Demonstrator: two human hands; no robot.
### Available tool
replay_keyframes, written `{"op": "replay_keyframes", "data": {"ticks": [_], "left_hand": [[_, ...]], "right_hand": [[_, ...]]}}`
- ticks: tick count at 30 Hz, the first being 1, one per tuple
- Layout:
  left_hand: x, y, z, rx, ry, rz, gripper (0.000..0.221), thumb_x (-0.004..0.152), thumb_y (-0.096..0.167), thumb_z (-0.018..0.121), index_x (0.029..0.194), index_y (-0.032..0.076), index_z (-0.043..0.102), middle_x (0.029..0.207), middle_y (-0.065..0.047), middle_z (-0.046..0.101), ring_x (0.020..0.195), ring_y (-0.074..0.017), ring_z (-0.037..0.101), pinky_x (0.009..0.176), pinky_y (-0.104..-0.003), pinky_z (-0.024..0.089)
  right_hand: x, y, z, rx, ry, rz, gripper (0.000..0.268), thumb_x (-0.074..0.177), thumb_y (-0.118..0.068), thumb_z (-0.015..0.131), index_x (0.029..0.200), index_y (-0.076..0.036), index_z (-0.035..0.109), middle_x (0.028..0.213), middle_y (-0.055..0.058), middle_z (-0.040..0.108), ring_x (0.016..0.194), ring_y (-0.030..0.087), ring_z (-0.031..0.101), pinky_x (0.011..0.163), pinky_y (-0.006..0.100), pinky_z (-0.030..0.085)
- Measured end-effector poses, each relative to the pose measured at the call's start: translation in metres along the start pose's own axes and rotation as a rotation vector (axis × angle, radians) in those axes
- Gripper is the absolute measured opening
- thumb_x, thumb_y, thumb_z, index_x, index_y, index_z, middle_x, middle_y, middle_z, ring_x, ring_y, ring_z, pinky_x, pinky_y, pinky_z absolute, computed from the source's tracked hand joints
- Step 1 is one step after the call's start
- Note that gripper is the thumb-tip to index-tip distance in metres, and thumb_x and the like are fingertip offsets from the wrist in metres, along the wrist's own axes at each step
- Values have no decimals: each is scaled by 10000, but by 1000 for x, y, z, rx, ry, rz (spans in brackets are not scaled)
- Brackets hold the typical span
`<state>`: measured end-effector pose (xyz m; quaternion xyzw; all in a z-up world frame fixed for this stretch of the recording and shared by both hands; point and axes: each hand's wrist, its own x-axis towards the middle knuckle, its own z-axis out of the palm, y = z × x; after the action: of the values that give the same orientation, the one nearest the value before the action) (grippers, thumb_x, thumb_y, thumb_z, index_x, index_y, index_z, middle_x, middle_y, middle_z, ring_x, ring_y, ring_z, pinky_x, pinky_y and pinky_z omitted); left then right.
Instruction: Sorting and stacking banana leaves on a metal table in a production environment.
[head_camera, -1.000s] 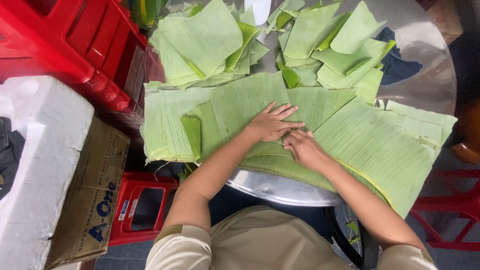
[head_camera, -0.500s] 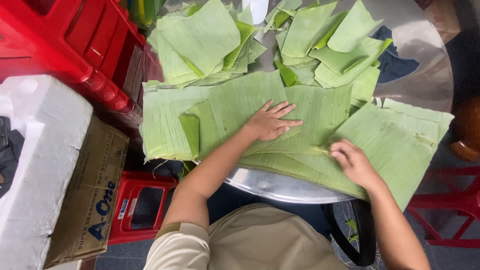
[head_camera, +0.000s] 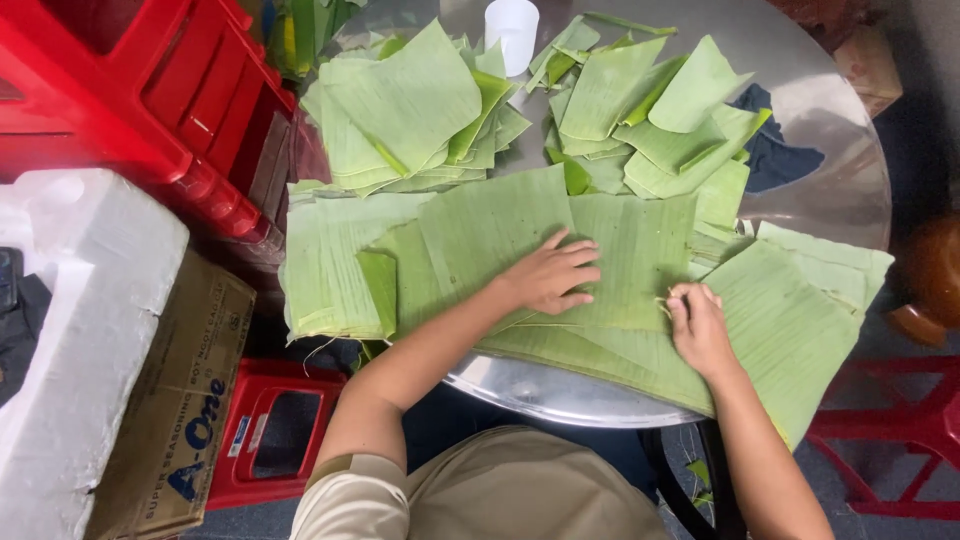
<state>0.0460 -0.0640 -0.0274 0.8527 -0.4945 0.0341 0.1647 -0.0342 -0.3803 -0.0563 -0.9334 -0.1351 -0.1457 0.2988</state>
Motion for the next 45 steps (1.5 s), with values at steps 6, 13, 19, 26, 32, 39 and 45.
{"op": "replay_keyframes", "data": {"ticks": [6, 13, 19, 26, 32, 39, 45], "left_hand": [[-4, 12, -25, -44, 186, 9, 382, 1049, 472, 424, 1284, 240, 615, 1265, -95, 648, 1367, -280, 523, 1203, -657, 277], [-67, -22, -123, 37, 676, -623, 326, 1022, 319, 601, 1288, 147, 676, 1216, -130, 662, 1210, -349, 610, 1038, -568, 443], [-106, -63, -107, 11, 225, -1304, 771, 856, 502, 777, 1484, 127, 534, 1343, -206, 609, 1275, -413, 547, 1038, -643, 374], [-121, -107, -79, -20, 493, -1179, 401, 800, 162, 790, 1197, 185, 742, 1046, -115, 734, 1041, -367, 710, 943, -538, 513], [-112, -100, -110, -46, 988, -737, 197, 805, -69, 735, 930, 82, 740, 867, -130, 694, 888, -374, 700, 855, -459, 540], [-110, -149, -226, 102, 1216, -849, 83, 833, 81, 808, 915, 96, 814, 943, -91, 815, 903, -233, 770, 861, -408, 604], [-157, -250, -239, -21, 1382, -1286, 142, 877, 132, 752, 1012, 95, 736, 965, -28, 772, 904, -170, 752, 849, -329, 662]], "right_hand": [[28, 46, -5, 82, 330, -54, 135, 1168, -148, 462, 1162, -45, 549, 899, 205, 603, 845, 504, 618, 784, 518, 488], [128, -36, -28, 122, 346, -448, 139, 1136, -139, 463, 1059, -47, 534, 889, 118, 524, 795, 346, 539, 819, 444, 451], [175, -90, 57, 175, 99, -704, 216, 1098, -257, 517, 941, -131, 596, 762, 16, 553, 775, 242, 563, 808, 359, 487], [141, -58, 45, 137, 177, -660, 170, 1072, -203, 578, 979, -65, 611, 764, 110, 575, 756, 347, 580, 763, 458, 487], [81, -22, 40, 158, 212, -622, 190, 1040, -259, 601, 901, -136, 642, 769, 13, 611, 746, 266, 588, 786, 392, 488], [47, -80, 30, 117, -54, -683, 161, 1052, -171, 501, 909, -125, 560, 807, 4, 535, 813, 170, 499, 794, 329, 471], [35, -114, 45, 247, -176, -697, 103, 980, -22, 562, 944, -112, 597, 832, -10, 583, 819, 149, 542, 815, 316, 503]]}}
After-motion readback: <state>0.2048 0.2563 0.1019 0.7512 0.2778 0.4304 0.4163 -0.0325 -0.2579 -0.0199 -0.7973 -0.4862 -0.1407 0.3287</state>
